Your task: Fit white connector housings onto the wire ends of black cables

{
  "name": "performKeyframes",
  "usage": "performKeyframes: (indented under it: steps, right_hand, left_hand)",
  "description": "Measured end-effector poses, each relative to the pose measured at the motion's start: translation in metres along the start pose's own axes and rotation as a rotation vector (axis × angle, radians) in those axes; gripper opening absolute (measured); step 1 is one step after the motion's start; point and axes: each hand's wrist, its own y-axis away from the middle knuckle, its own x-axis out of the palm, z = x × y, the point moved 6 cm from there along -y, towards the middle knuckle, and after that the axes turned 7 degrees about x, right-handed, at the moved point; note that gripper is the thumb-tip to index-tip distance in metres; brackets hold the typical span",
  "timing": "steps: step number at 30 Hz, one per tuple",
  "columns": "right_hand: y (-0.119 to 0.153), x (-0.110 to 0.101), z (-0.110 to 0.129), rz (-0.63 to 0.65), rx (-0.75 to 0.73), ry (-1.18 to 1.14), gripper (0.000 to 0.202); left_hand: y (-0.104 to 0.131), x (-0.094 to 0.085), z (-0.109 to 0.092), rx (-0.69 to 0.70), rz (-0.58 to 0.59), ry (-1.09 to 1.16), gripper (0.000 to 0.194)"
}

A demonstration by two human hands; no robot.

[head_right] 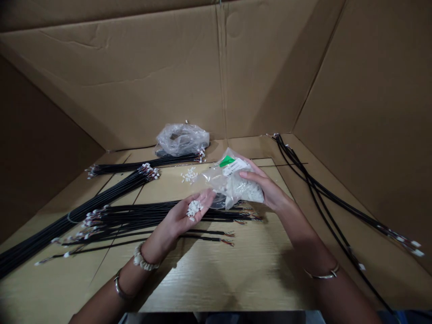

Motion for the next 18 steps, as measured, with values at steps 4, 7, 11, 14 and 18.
performKeyframes:
  steps: [4, 7, 11, 14, 18]
  right_hand:
    - [0.001, 0.000, 0.000, 0.012, 0.002, 0.036, 0.070]
    - [0.000, 0.000, 0.000, 0.024, -0.012, 0.046, 0.067]
    - [0.000, 0.000, -0.002, 0.036, 0.009, 0.064, 0.065]
    - [0.000, -0.002, -0.001, 0.029, 0.001, 0.053, 0.065]
    - [0.001, -0.001, 0.000, 0.044, -0.016, 0.090, 0.059]
  left_hand:
    - [0.002, -0.003, 0.000, -0.019, 0.068, 0.049, 0.049]
    - [0.010, -0.003, -0.001, -0.016, 0.083, 0.059, 0.049]
    - [0.013, 0.000, 0.000, -0.021, 0.062, 0.049, 0.046]
    - [0.008, 0.000, 0.001, -0.050, 0.030, 0.041, 0.044]
    - [0.007, -0.003, 0.000, -0.030, 0.060, 0.043, 0.047]
